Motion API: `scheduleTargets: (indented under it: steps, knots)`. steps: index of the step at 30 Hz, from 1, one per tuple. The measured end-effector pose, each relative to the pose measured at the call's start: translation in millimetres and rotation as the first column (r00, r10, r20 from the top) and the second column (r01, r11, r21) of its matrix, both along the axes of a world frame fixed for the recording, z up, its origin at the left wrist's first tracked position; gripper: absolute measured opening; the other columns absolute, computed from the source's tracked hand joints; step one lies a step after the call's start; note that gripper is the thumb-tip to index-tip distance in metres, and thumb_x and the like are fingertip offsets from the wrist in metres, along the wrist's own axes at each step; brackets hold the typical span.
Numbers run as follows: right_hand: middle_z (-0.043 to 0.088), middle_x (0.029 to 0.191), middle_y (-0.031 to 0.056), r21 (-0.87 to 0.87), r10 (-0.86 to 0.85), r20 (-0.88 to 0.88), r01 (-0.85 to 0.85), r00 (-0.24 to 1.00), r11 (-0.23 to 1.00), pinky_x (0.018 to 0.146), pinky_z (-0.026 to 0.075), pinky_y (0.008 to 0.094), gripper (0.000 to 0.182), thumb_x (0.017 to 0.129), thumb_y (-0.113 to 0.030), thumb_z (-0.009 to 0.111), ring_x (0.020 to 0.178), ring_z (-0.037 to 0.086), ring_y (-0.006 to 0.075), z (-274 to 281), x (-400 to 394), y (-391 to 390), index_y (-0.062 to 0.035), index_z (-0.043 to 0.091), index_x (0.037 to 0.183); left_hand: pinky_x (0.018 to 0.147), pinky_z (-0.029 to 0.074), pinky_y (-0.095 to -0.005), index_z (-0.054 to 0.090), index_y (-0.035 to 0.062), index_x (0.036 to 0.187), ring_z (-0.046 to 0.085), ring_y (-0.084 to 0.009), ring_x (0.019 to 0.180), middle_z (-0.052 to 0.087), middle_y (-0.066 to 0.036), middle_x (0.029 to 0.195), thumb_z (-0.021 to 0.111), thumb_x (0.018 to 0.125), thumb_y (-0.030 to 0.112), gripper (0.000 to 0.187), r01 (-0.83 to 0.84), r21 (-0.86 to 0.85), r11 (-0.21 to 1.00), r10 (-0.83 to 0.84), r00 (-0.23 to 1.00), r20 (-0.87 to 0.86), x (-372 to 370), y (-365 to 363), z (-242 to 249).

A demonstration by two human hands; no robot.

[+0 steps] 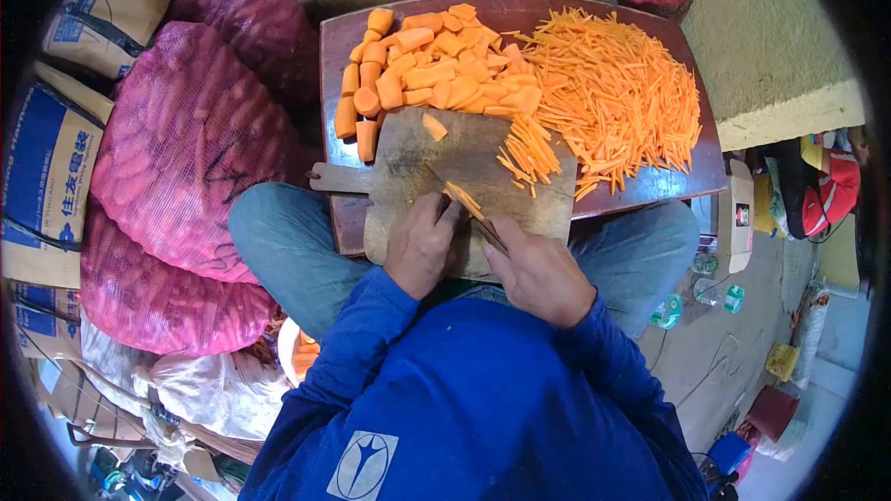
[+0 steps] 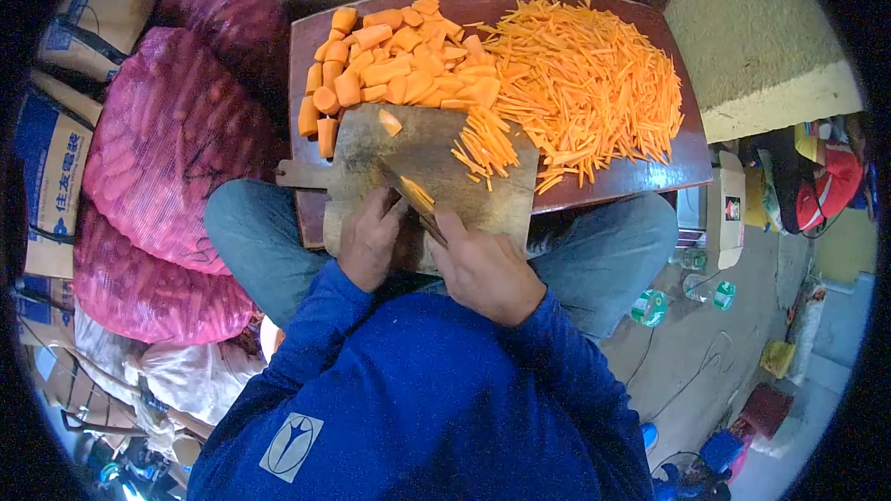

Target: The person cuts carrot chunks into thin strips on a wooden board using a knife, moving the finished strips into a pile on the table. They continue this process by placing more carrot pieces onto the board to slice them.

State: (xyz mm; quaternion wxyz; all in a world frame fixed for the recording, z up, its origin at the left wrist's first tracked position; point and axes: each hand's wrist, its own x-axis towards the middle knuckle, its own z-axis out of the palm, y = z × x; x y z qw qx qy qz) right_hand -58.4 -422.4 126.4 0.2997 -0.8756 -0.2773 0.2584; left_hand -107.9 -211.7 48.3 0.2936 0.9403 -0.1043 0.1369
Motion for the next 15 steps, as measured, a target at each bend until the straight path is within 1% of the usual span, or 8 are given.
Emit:
scheduleTargets:
  steps: [1, 2, 4, 6, 8, 10, 12, 15]
  knots:
    - [0.071, 0.099, 0.0310, 0.001, 0.000, 0.004, 0.000, 1.000, 1.000, 0.076, 0.055, 0.0609, 0.034, 0.104, -0.017, 0.064, 0.091, 0.069, 0.0548, 3.8, -2.1, -2.0, -0.0044, 0.053, 0.134, 0.080, 0.052, -0.0487, 0.070, 0.0001, 0.127, 0.064, -0.0370, 0.096, 0.062, -0.017, 0.103, 0.063, 0.086, 0.002, 0.041, 0.004, 0.036, 0.999, -0.006, 0.999, 0.036, 1.1, 1.5, 1.7]
    - [0.071, 0.098, 0.0311, 0.036, -0.009, 0.022, 0.008, 1.000, 0.999, 0.076, 0.054, 0.0614, 0.033, 0.104, -0.017, 0.064, 0.091, 0.069, 0.0549, 9.6, -6.8, -5.2, -0.0045, 0.053, 0.133, 0.080, 0.052, -0.0487, 0.070, 0.0001, 0.127, 0.064, -0.0370, 0.096, 0.062, -0.017, 0.103, 0.063, 0.086, 0.002, 0.041, 0.000, 0.037, 0.999, -0.001, 0.999, 0.038, 1.5, 3.4, 0.4]
    - [0.071, 0.097, 0.0311, 0.069, -0.009, 0.026, 0.007, 1.000, 0.998, 0.076, 0.054, 0.0620, 0.033, 0.104, -0.018, 0.063, 0.090, 0.069, 0.0551, 10.8, -10.3, -4.7, -0.0045, 0.053, 0.133, 0.079, 0.048, -0.0466, 0.072, 0.0029, 0.126, 0.062, -0.0341, 0.094, 0.063, -0.014, 0.102, 0.066, 0.084, 0.003, 0.042, -0.005, 0.105, 0.995, -0.002, 0.998, 0.068, -2.1, 6.4, -3.7]
    - [0.071, 0.095, 0.0308, 0.006, -0.014, -0.010, 0.014, 1.000, 1.000, 0.075, 0.054, 0.0623, 0.033, 0.105, -0.019, 0.063, 0.089, 0.069, 0.0550, 8.9, -12.3, -2.4, -0.0047, 0.053, 0.133, 0.079, 0.046, -0.0460, 0.073, 0.0033, 0.125, 0.061, -0.0335, 0.094, 0.063, -0.014, 0.101, 0.068, 0.082, 0.003, 0.043, -0.013, 0.088, 0.996, 0.007, 0.998, 0.068, -2.2, 6.8, -5.9]
    - [0.071, 0.095, 0.0308, -0.005, 0.000, -0.009, 0.000, 1.000, 1.000, 0.075, 0.054, 0.0624, 0.033, 0.105, -0.019, 0.063, 0.089, 0.069, 0.0549, 0.1, -1.5, 7.1, -0.0045, 0.053, 0.133, 0.079, 0.045, -0.0453, 0.073, 0.0037, 0.125, 0.061, -0.0329, 0.093, 0.062, -0.013, 0.100, 0.071, 0.080, 0.003, 0.045, -0.017, 0.075, 0.997, 0.011, 0.996, 0.087, 0.4, 5.3, -6.3]
    - [0.071, 0.096, 0.0307, -0.006, 0.008, -0.006, -0.008, 1.000, 1.000, 0.075, 0.054, 0.0624, 0.033, 0.105, -0.019, 0.062, 0.088, 0.069, 0.0549, 0.3, 0.2, 9.9, -0.0044, 0.053, 0.133, 0.078, 0.044, -0.0457, 0.073, 0.0047, 0.126, 0.060, -0.0332, 0.093, 0.061, -0.012, 0.099, 0.075, 0.077, 0.004, 0.048, 0.002, -0.001, 1.000, -0.001, 0.994, 0.112, 1.8, 6.4, -6.8]
    - [0.072, 0.095, 0.0309, 0.042, -0.001, 0.046, -0.001, 0.999, 0.999, 0.075, 0.054, 0.0628, 0.033, 0.105, -0.019, 0.063, 0.088, 0.069, 0.0551, 6.5, -3.7, 6.4, -0.0046, 0.053, 0.133, 0.078, 0.044, -0.0458, 0.073, 0.0050, 0.125, 0.060, -0.0332, 0.092, 0.061, -0.012, 0.098, 0.076, 0.078, 0.004, 0.047, -0.007, -0.008, 1.000, 0.008, 0.992, 0.124, 3.2, 6.6, -7.0]
    - [0.072, 0.095, 0.0311, 0.046, -0.013, 0.049, 0.010, 0.999, 0.999, 0.075, 0.053, 0.0632, 0.034, 0.105, -0.020, 0.063, 0.088, 0.069, 0.0556, 8.0, -14.2, -3.1, -0.0049, 0.053, 0.134, 0.078, 0.043, -0.0461, 0.074, 0.0054, 0.125, 0.059, -0.0335, 0.092, 0.061, -0.012, 0.097, 0.077, 0.080, 0.004, 0.045, -0.032, -0.013, 0.999, 0.033, 0.995, 0.097, -0.7, 7.3, -8.8]
